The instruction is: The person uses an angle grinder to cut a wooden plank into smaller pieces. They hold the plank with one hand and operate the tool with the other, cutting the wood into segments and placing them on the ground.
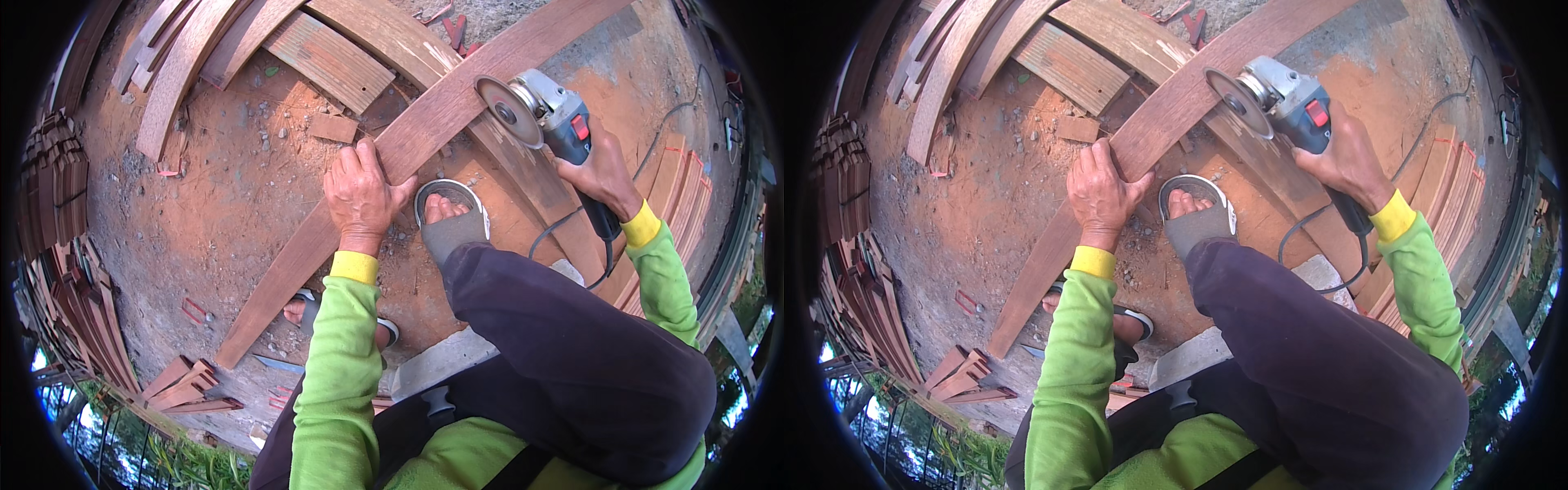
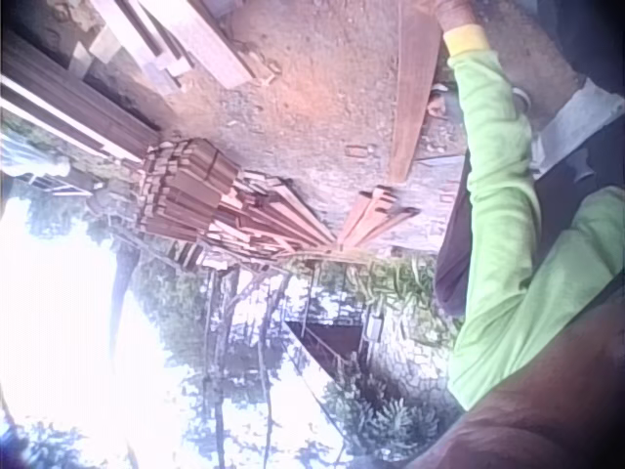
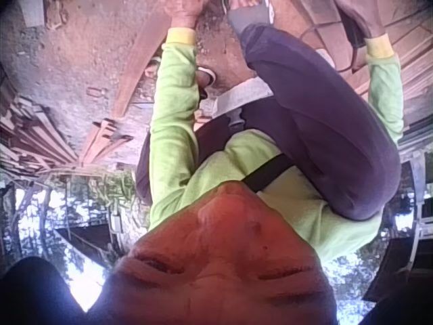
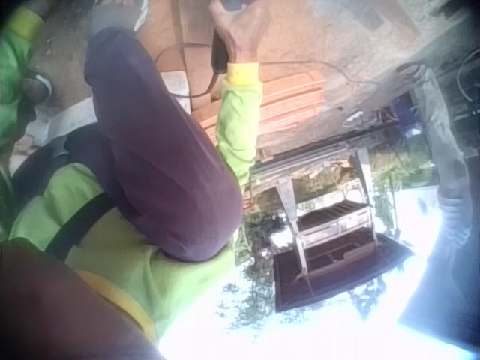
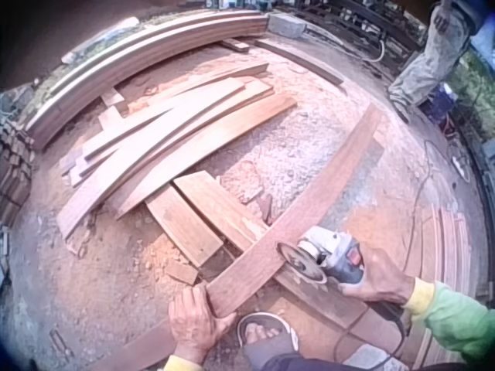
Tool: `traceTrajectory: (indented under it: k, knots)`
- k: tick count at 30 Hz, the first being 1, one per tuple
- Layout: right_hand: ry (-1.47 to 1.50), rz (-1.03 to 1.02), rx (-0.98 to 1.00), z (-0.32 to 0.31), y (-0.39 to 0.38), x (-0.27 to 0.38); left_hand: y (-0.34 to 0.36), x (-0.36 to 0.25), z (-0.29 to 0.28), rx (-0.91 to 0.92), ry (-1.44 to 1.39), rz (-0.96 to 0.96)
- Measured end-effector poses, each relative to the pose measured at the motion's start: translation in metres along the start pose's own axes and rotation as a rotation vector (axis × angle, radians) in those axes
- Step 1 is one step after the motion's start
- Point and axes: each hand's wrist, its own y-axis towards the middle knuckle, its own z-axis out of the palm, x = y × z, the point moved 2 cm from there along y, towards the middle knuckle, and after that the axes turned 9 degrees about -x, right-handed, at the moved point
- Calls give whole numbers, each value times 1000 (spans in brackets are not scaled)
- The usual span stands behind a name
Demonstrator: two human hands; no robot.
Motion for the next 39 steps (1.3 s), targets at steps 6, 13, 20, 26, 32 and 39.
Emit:
traceTrajectory:
  k: [6, 13, 20, 26, 32, 39]
  knots:
    - [-26, 6, -2, -3, 2, 4, 0, 0, 1, -3, -11, 3]
    - [16, -14, -25, 0, 1, 3, 0, 0, 0, 24, 9, -8]
    - [1, -13, -23, 1, 4, 2, 1, -1, -2, 54, -24, -49]
    - [18, -27, -28, 2, 6, 1, 2, -2, -3, 44, -50, -64]
    - [-4, -15, -3, 1, 6, 6, 1, 0, -4, 39, -60, -69]
    - [43, -9, -13, 2, 7, 9, 0, 1, -3, 22, -33, -52]
